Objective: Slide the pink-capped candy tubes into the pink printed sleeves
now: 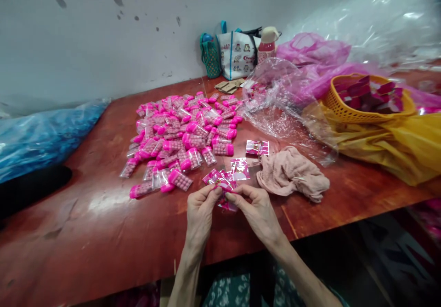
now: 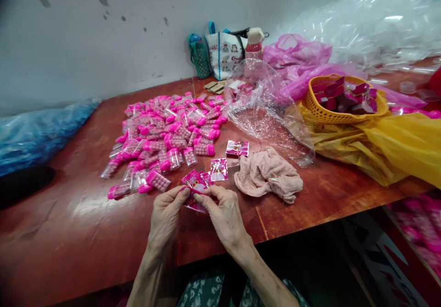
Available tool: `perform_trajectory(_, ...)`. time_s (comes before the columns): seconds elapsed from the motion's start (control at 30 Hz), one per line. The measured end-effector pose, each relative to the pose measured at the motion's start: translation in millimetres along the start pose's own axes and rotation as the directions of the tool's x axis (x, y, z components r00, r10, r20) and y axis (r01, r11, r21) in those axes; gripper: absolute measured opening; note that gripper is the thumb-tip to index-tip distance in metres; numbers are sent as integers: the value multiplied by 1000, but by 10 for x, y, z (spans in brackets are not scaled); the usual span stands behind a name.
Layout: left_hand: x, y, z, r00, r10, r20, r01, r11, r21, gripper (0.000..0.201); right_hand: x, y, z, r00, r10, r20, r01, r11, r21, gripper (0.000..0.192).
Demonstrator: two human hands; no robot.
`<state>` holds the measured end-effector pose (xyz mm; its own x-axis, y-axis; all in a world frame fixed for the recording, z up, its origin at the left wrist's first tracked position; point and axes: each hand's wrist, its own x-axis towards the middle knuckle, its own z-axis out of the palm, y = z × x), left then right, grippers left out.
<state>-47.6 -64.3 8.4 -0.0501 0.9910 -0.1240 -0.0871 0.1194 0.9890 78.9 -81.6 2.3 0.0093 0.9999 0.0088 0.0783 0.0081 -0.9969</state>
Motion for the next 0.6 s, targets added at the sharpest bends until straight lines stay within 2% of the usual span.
perform_trajectory(0.13,13,-82,26,996,13,-89,-16,999,-29,21,-6,9,14,995,-80,-58,71,987,-144,37)
perform_trajectory(0.27,4,-174,5,992,9,-126,-15,999,-52,22,1,12,-9,993,-112,-33,103,975,-196,35)
perform_trajectory(0.43,-17,-207,-20,992,-5,-124,-6,996,-89,21,18,6,-17,996,0,89,-5,998,59,21)
perform_trajectory(0.5,-36,-188,-18,993,-3,-121,-10,994,-106,22,21,12,-2,997,31,72,-39,993,114,20)
perform_trajectory(0.6,-86,-151,-27,988,-4,-157,-22,986,-163,28,18,30,16,999,30,13,-31,995,90,20)
